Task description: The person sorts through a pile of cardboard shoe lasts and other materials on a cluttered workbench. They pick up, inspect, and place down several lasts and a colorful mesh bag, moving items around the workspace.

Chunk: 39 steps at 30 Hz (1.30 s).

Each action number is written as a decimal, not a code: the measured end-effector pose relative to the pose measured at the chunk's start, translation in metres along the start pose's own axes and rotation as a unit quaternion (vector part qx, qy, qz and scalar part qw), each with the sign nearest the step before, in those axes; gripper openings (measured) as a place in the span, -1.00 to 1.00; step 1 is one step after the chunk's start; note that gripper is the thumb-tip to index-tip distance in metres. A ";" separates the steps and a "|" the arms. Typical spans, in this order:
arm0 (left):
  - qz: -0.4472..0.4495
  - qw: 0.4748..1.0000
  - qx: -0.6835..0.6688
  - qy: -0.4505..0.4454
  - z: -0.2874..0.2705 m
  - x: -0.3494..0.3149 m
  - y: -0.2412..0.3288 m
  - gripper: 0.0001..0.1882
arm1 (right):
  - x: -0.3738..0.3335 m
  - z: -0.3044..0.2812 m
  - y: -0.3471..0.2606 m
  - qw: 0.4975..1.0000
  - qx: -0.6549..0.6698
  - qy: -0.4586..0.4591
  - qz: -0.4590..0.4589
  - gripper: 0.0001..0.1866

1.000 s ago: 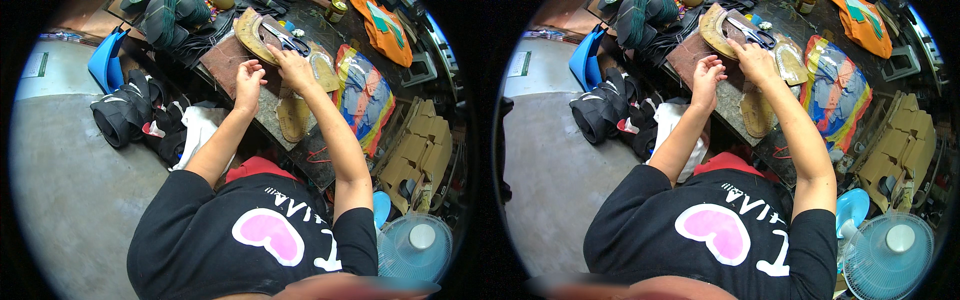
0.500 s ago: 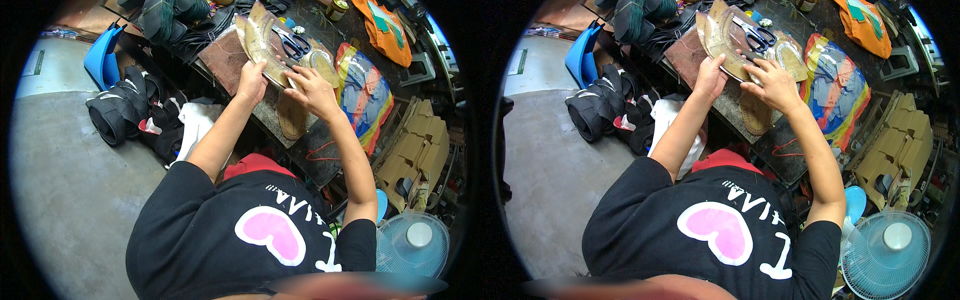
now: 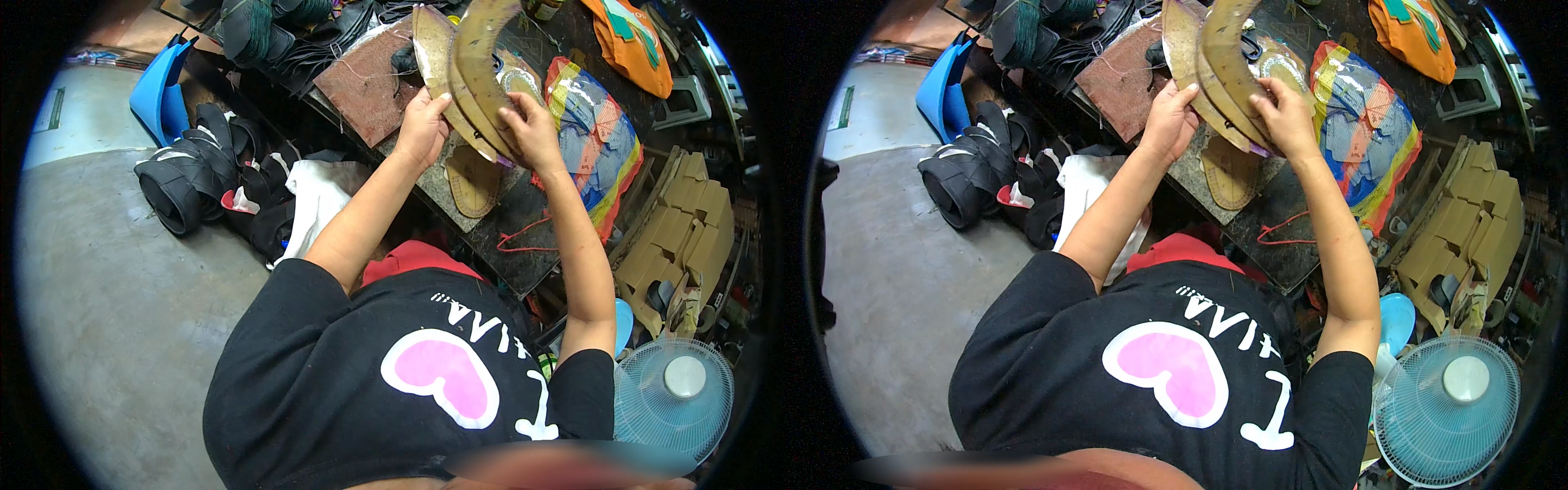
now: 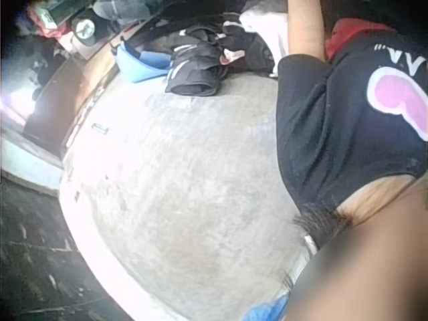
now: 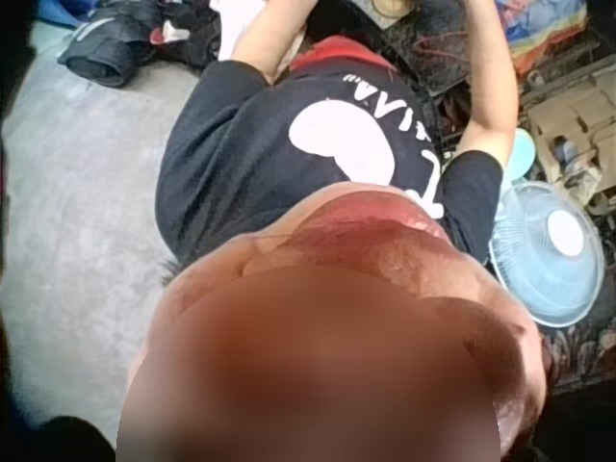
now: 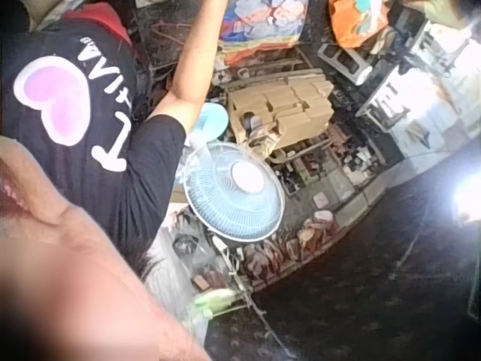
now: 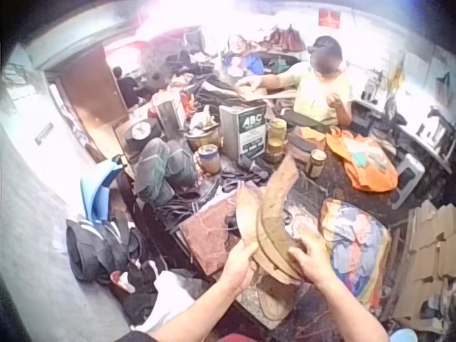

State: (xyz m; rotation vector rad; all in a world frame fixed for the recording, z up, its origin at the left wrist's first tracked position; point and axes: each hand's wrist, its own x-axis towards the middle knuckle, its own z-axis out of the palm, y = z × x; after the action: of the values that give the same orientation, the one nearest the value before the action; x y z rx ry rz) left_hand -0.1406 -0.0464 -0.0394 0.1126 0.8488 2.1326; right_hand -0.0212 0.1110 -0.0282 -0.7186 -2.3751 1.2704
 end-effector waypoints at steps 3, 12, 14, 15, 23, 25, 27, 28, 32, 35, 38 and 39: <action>0.024 1.000 0.011 0.006 -0.001 0.001 -0.004 -0.72 | 0.004 -0.002 0.014 0.986 0.157 0.005 0.052 -0.72; 0.030 0.997 0.038 0.062 -0.006 0.010 -0.013 -0.75 | 0.000 -0.008 0.015 0.985 0.162 -0.008 0.056 -0.69; 0.035 0.996 0.047 0.071 -0.007 0.009 -0.013 -0.75 | 0.001 -0.017 0.009 0.993 0.102 0.008 0.053 -0.70; 0.036 0.995 0.055 0.078 -0.008 0.009 -0.013 -0.75 | 0.002 -0.021 0.005 0.993 0.115 0.013 0.026 -0.71; 0.038 0.991 0.083 0.098 0.003 0.007 -0.023 -0.72 | 0.003 -0.012 0.002 0.980 0.183 -0.049 0.068 -0.71; 0.025 0.995 0.050 0.079 0.004 0.004 -0.026 -0.72 | 0.001 -0.004 0.005 0.986 0.099 -0.072 0.112 -0.68; 0.019 0.995 0.038 0.096 0.003 0.000 -0.026 -0.72 | -0.002 -0.003 0.008 0.969 0.183 -0.076 0.150 -0.68; 0.017 0.995 0.026 0.100 0.003 -0.001 -0.025 -0.72 | -0.004 -0.004 0.008 0.956 0.220 -0.076 0.178 -0.68; -0.029 0.996 0.053 0.067 0.000 -0.008 -0.016 -0.69 | -0.005 -0.018 0.009 0.951 0.253 -0.048 0.172 -0.69; -0.056 0.997 0.022 0.053 0.003 -0.012 -0.014 -0.76 | -0.003 -0.024 0.011 0.951 0.271 -0.029 0.144 -0.70; -0.049 0.998 0.014 0.038 0.003 -0.013 -0.016 -0.73 | -0.001 -0.027 0.012 0.953 0.283 -0.018 0.111 -0.71; -0.052 0.997 0.032 0.036 0.002 -0.012 -0.017 -0.69 | 0.000 -0.029 0.013 0.955 0.281 -0.016 0.098 -0.71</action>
State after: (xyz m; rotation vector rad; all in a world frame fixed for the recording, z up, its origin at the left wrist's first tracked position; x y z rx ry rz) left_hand -0.1206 -0.0472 -0.0456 0.0230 0.9463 2.0220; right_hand -0.0023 0.1357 -0.0233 -0.7560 -1.8412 1.9334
